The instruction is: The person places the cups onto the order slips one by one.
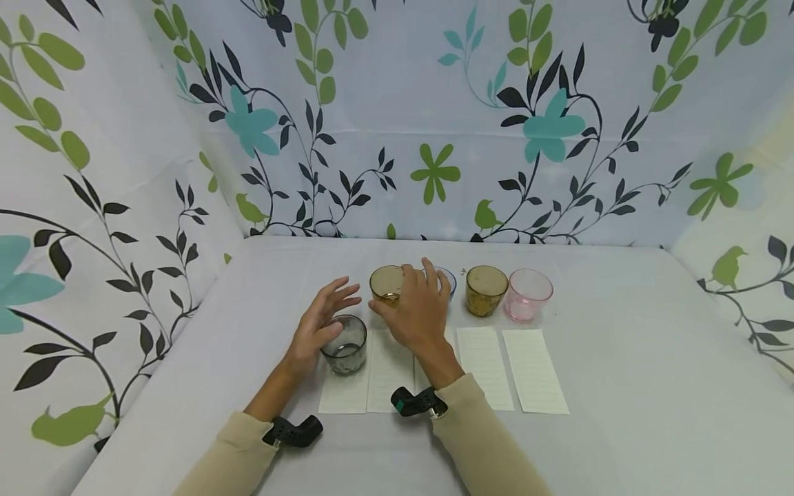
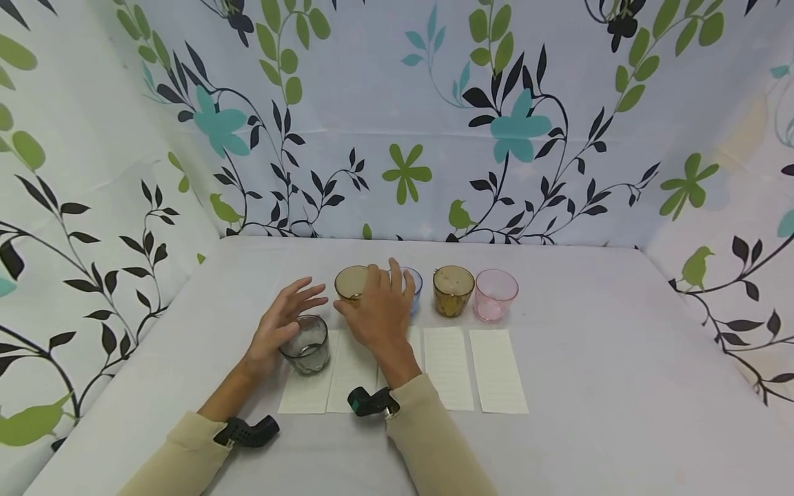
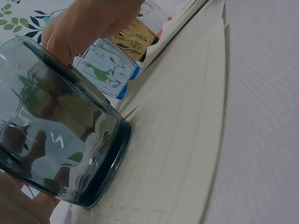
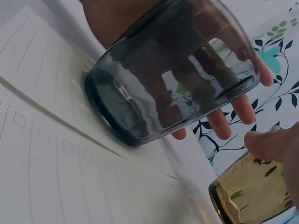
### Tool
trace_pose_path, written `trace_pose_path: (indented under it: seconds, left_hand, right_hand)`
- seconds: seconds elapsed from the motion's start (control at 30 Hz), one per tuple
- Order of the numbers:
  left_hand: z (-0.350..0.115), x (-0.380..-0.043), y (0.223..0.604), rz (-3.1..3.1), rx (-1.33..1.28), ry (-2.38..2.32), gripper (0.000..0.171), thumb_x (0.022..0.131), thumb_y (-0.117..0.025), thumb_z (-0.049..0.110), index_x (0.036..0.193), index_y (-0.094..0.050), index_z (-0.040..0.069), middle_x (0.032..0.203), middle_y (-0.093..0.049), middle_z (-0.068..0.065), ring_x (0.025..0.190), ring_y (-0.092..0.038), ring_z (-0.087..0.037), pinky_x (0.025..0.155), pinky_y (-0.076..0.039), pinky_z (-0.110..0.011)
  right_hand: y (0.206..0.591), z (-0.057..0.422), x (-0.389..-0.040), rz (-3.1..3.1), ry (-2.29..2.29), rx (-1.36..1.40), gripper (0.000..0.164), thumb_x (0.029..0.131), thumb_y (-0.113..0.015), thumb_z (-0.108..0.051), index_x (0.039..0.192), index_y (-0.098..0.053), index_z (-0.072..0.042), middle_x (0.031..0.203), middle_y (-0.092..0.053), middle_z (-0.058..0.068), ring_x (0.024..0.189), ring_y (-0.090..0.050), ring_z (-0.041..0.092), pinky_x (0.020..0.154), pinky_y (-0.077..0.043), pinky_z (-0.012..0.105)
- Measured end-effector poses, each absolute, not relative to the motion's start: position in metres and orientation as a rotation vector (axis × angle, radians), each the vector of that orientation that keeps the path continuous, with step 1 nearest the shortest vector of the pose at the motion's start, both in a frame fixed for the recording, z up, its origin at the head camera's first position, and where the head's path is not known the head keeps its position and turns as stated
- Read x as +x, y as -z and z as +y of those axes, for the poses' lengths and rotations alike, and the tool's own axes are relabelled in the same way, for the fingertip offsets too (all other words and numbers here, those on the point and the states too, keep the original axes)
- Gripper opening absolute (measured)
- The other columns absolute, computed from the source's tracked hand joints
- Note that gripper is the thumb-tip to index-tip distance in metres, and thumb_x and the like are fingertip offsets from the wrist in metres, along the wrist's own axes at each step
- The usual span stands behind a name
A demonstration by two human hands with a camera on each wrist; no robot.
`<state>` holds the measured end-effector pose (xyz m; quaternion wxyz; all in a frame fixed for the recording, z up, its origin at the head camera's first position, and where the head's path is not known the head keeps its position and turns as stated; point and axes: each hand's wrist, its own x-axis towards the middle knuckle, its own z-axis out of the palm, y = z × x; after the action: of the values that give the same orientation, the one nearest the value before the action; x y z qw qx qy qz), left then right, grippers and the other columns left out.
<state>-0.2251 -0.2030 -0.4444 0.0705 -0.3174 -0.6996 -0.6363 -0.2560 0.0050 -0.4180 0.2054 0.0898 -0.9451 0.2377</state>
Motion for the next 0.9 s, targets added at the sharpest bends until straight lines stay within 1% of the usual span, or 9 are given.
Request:
trace_pose_path:
  seconds: [0.07, 0.13, 0.23, 0.37, 0.5, 0.7, 0.9]
  left_hand:
    - [-0.202, -0.226, 0.445, -2.121, -0.959, 1.898, 0.066, 0.097, -0.046, 0.013, 0.159, -0.025, 0.005, 0.155, -0.041, -0.021, 0.136, -0.043, -0.051, 0.105, -0.046, -0.045]
    - [-0.201, -0.226, 0.444, -2.128, -0.963, 1.885, 0.066, 0.096, -0.045, 0.01, 0.159, -0.025, 0.004, 0.155, -0.041, -0.022, 0.135, -0.044, -0.051, 0.104, -0.045, -0.051]
    - [-0.2, -0.225, 0.443, -2.13, -0.965, 1.873, 0.067, 0.095, -0.044, 0.008, 0.158, -0.025, 0.003, 0.155, -0.04, -0.027, 0.135, -0.045, -0.05, 0.103, -0.045, -0.055]
    - [-0.2, -0.223, 0.443, -2.13, -0.968, 1.861, 0.069, 0.093, -0.044, 0.005, 0.159, -0.026, 0.005, 0.154, -0.04, -0.03, 0.134, -0.047, -0.049, 0.103, -0.047, -0.047]
    - [-0.199, -0.22, 0.443, -2.152, -0.962, 1.85, 0.071, 0.091, -0.048, 0.006, 0.159, -0.026, 0.009, 0.154, -0.041, -0.028, 0.133, -0.048, -0.05, 0.102, -0.049, -0.043]
    - [-0.198, -0.214, 0.442, -2.164, -0.951, 1.914, 0.075, 0.091, -0.057, 0.009, 0.159, -0.027, 0.014, 0.155, -0.041, -0.025, 0.132, -0.05, -0.05, 0.104, -0.05, -0.042]
    - [-0.197, -0.213, 0.445, -2.147, -0.981, 1.987, 0.079, 0.09, -0.067, 0.006, 0.158, -0.028, 0.011, 0.15, -0.045, -0.03, 0.125, -0.056, -0.047, 0.104, -0.052, -0.042]
  right_hand:
    - [0.416, 0.008, -0.255, -2.593, -0.735, 0.255, 0.083, 0.081, -0.079, -0.058, 0.14, -0.053, -0.005, 0.137, -0.06, 0.012, 0.149, -0.03, 0.028, 0.121, -0.02, 0.053]
    - [0.415, 0.01, -0.254, -2.547, -0.798, 0.266, 0.082, 0.08, -0.08, -0.055, 0.139, -0.054, -0.004, 0.136, -0.06, 0.013, 0.148, -0.032, 0.03, 0.12, -0.022, 0.055]
    - [0.413, 0.011, -0.253, -2.482, -0.855, 0.287, 0.081, 0.079, -0.083, -0.052, 0.136, -0.056, -0.002, 0.132, -0.062, 0.014, 0.147, -0.035, 0.031, 0.119, -0.025, 0.056]
    - [0.412, 0.013, -0.253, -2.403, -0.912, 0.326, 0.08, 0.076, -0.085, -0.048, 0.134, -0.058, 0.0, 0.125, -0.065, 0.016, 0.145, -0.038, 0.033, 0.118, -0.029, 0.057]
    - [0.41, 0.016, -0.252, -2.357, -0.958, 0.359, 0.08, 0.075, -0.086, -0.047, 0.133, -0.058, 0.0, 0.122, -0.066, 0.017, 0.145, -0.039, 0.034, 0.116, -0.032, 0.059]
    - [0.404, 0.021, -0.247, -2.326, -1.052, 0.419, 0.079, 0.076, -0.086, -0.043, 0.135, -0.056, 0.0, 0.124, -0.064, 0.017, 0.146, -0.037, 0.034, 0.115, -0.033, 0.06]
    - [0.398, 0.028, -0.239, -2.337, -1.216, 0.43, 0.08, 0.077, -0.086, -0.039, 0.139, -0.053, 0.0, 0.132, -0.061, 0.016, 0.148, -0.034, 0.03, 0.114, -0.036, 0.058]
